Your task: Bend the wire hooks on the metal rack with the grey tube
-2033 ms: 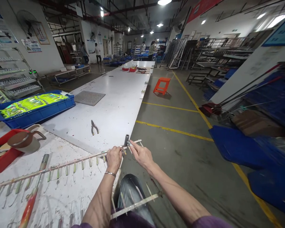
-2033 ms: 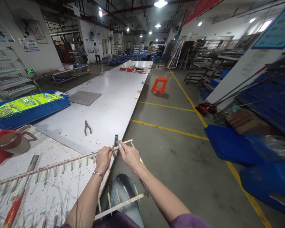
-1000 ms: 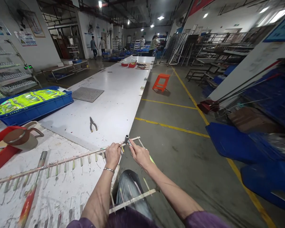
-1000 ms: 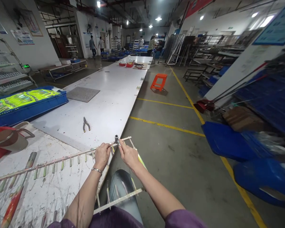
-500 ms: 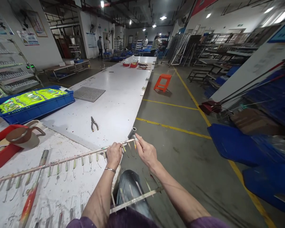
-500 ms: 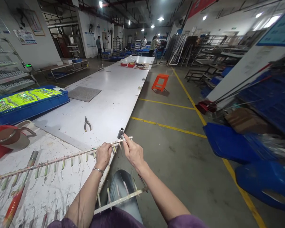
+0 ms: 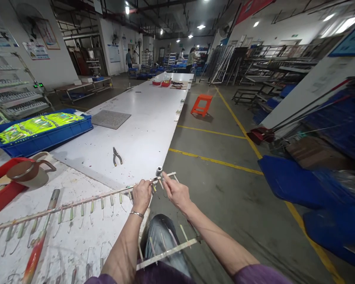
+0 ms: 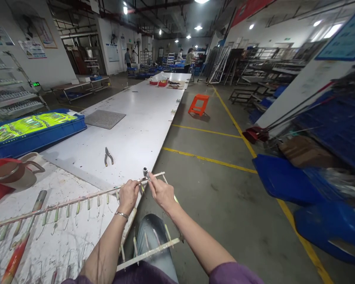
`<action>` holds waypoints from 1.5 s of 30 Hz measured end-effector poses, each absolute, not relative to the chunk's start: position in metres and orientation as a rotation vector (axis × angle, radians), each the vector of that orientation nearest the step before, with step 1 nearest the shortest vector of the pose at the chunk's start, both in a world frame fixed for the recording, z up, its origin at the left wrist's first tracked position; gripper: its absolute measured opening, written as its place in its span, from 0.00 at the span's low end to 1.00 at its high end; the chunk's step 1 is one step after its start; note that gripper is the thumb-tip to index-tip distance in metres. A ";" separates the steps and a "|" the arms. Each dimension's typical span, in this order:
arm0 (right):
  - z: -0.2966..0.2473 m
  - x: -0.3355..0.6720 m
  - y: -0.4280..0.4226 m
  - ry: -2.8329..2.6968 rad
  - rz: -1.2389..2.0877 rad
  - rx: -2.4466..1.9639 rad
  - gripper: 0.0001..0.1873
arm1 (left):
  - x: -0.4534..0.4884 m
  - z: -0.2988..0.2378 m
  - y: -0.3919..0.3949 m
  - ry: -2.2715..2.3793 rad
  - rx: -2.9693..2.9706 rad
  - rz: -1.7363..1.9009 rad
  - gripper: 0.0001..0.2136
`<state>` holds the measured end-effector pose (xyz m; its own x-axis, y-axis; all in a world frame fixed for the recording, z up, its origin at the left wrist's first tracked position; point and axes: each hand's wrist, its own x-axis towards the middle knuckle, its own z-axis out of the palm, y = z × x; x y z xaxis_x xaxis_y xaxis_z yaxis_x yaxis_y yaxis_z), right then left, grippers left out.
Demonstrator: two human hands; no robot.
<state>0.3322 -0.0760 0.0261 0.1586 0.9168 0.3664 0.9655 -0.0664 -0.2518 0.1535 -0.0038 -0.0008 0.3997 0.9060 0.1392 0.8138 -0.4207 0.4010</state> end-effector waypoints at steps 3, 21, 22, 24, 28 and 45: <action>0.024 0.335 -0.073 -1.798 -0.154 -2.099 0.22 | 0.153 -0.001 -0.004 1.507 2.402 0.510 0.11; 0.038 0.328 -0.068 -1.668 0.049 -2.046 0.25 | 0.152 -0.001 -0.002 1.517 2.429 0.512 0.11; 0.037 0.328 -0.067 -1.695 0.083 -2.091 0.24 | 0.152 -0.001 -0.002 1.516 2.427 0.512 0.11; 0.038 0.328 -0.067 -1.680 0.108 -2.105 0.23 | 0.152 0.000 -0.003 1.511 2.426 0.520 0.11; 0.041 0.330 -0.072 -1.557 0.009 -1.929 0.27 | 0.152 0.002 -0.004 1.516 2.423 0.544 0.12; 0.030 0.322 -0.080 -1.618 0.056 -2.129 0.23 | 0.153 -0.005 -0.001 1.520 2.425 0.520 0.12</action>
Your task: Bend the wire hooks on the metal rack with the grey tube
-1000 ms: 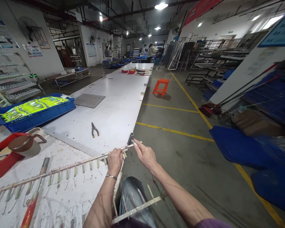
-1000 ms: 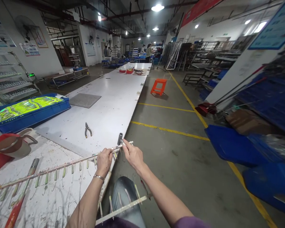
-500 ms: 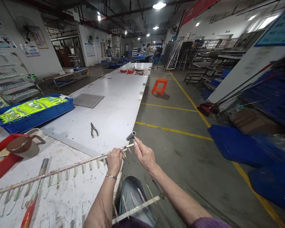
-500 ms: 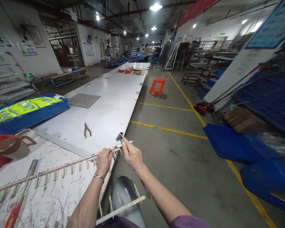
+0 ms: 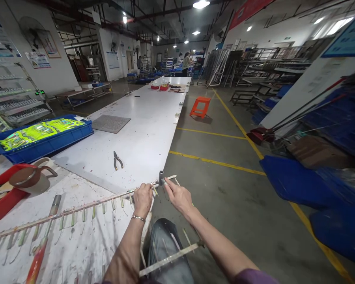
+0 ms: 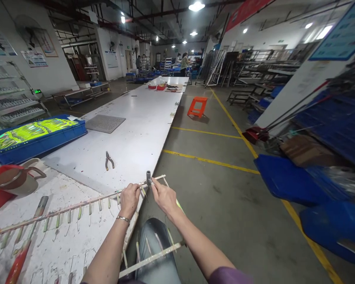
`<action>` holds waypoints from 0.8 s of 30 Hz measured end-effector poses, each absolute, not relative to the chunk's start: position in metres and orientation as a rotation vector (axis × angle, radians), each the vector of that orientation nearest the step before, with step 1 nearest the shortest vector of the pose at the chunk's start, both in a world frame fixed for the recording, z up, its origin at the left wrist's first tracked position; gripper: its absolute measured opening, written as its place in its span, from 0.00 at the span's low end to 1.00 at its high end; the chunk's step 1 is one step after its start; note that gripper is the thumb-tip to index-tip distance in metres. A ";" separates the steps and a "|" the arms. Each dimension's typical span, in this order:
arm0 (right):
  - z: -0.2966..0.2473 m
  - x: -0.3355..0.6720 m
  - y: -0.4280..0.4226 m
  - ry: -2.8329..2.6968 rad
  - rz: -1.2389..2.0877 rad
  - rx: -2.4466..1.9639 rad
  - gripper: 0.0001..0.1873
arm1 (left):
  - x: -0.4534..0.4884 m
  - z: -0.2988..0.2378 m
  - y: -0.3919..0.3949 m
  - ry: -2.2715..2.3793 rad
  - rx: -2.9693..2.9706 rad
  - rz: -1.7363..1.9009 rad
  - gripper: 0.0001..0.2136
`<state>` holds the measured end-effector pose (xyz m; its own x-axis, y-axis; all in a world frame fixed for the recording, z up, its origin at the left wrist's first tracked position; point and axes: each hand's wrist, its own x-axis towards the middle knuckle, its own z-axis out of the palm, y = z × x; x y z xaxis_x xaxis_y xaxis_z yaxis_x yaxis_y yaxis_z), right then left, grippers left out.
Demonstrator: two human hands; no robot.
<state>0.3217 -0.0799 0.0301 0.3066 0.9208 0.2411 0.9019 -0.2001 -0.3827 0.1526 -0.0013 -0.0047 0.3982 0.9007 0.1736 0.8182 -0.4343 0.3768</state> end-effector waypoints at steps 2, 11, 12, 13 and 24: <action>0.031 0.324 -0.081 -1.574 0.019 -2.025 0.25 | 0.152 -0.006 -0.001 1.513 2.432 0.535 0.12; 0.034 0.323 -0.080 -1.658 0.099 -2.127 0.23 | 0.153 -0.001 -0.002 1.492 2.405 0.530 0.13; 0.037 0.325 -0.081 -1.628 0.079 -2.083 0.23 | 0.153 -0.001 -0.002 1.492 2.408 0.529 0.13; 0.039 0.326 -0.082 -1.589 0.044 -2.016 0.24 | 0.153 -0.001 -0.002 1.494 2.412 0.527 0.13; 0.028 0.327 -0.082 -1.640 0.063 -2.051 0.24 | 0.154 0.002 -0.004 1.509 2.410 0.508 0.12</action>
<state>0.3272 -0.0821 0.0279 0.2698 0.9235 0.2726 0.9000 -0.1412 -0.4124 0.1536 -0.0041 0.0022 0.4021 0.9018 0.1582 0.8138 -0.4312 0.3897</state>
